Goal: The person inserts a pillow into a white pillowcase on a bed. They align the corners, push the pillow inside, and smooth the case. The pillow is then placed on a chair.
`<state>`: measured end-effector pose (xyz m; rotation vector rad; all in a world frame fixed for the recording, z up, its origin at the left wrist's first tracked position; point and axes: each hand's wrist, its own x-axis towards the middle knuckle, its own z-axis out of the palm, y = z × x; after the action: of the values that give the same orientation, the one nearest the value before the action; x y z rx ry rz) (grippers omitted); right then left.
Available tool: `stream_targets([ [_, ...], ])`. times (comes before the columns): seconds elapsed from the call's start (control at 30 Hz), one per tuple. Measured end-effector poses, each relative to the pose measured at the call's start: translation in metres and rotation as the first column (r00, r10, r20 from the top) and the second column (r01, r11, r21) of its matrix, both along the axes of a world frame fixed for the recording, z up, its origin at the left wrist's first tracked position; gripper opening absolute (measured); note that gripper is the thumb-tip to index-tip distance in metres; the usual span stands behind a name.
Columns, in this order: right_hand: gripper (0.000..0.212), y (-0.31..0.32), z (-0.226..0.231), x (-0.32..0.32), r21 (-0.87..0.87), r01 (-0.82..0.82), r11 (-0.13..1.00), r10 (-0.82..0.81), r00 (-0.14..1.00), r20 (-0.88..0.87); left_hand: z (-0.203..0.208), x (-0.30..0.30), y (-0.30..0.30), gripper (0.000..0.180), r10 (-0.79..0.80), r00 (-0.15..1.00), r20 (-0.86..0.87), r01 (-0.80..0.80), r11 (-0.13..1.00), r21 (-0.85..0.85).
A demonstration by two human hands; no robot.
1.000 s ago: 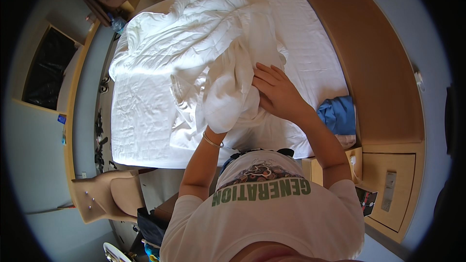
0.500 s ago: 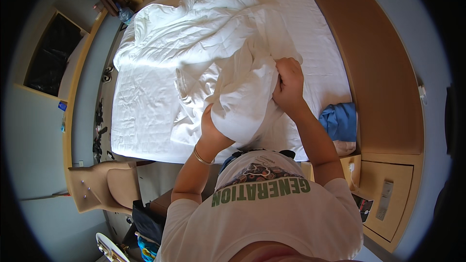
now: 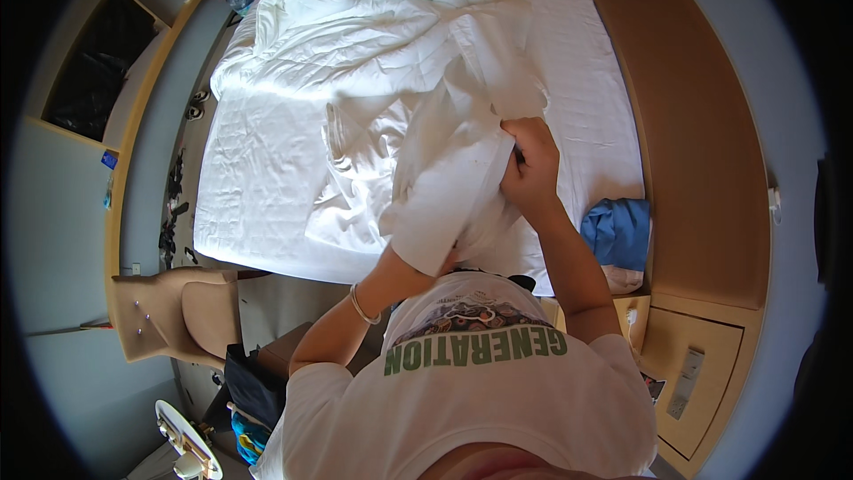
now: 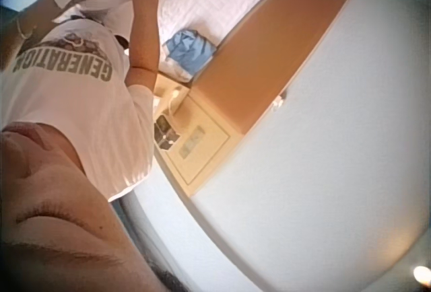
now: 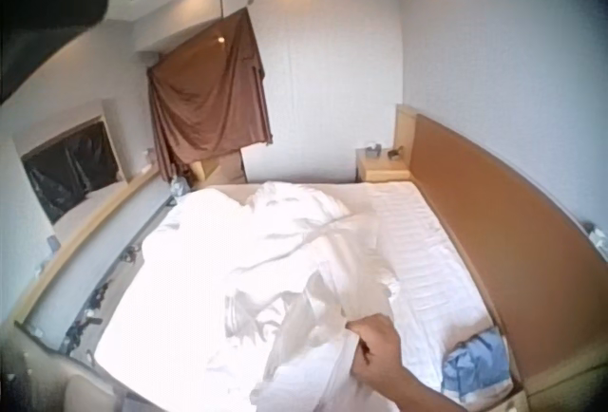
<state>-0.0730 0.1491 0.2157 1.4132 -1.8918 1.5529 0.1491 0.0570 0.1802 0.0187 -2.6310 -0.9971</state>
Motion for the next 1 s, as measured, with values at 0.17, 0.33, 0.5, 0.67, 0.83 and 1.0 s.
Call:
stream_targets([
  [0.17, 0.027, 0.005, -0.002, -0.002, -0.012, -0.022, 1.000, 0.023, 0.993, 0.119, -0.002, -0.017, -0.046, 0.066, 0.597, 0.787, -0.157, -0.408, 0.694, 0.593],
  [0.33, 0.025, 0.006, -0.005, 0.000, -0.019, -0.025, 0.999, 0.027, 0.993, 0.112, 0.044, -0.045, -0.044, 0.061, 0.455, 0.814, -0.361, -0.340, 0.877, 0.340],
  [0.5, 0.024, 0.011, -0.010, -0.001, -0.024, -0.006, 1.000, 0.010, 0.984, 0.179, 0.053, -0.076, -0.046, 0.045, 0.417, 0.874, 0.249, -0.328, 0.129, 0.936],
  [0.67, 0.020, 0.016, -0.018, -0.007, -0.080, 0.065, 0.995, -0.032, 0.934, 0.357, 0.043, -0.056, -0.054, 0.076, 0.291, 0.949, -0.120, 0.183, -0.200, 0.962],
  [0.83, 0.020, 0.014, -0.029, -0.008, -0.134, 0.031, 0.991, 0.018, 0.938, 0.347, 0.037, -0.064, -0.066, 0.064, -0.089, 0.964, -0.250, 0.260, 0.133, 0.956],
  [1.0, 0.023, 0.014, -0.035, -0.007, -0.137, 0.007, 0.991, 0.025, 0.972, 0.233, 0.020, -0.078, -0.052, 0.025, 0.017, 0.991, -0.132, 0.068, 0.787, 0.613],
])
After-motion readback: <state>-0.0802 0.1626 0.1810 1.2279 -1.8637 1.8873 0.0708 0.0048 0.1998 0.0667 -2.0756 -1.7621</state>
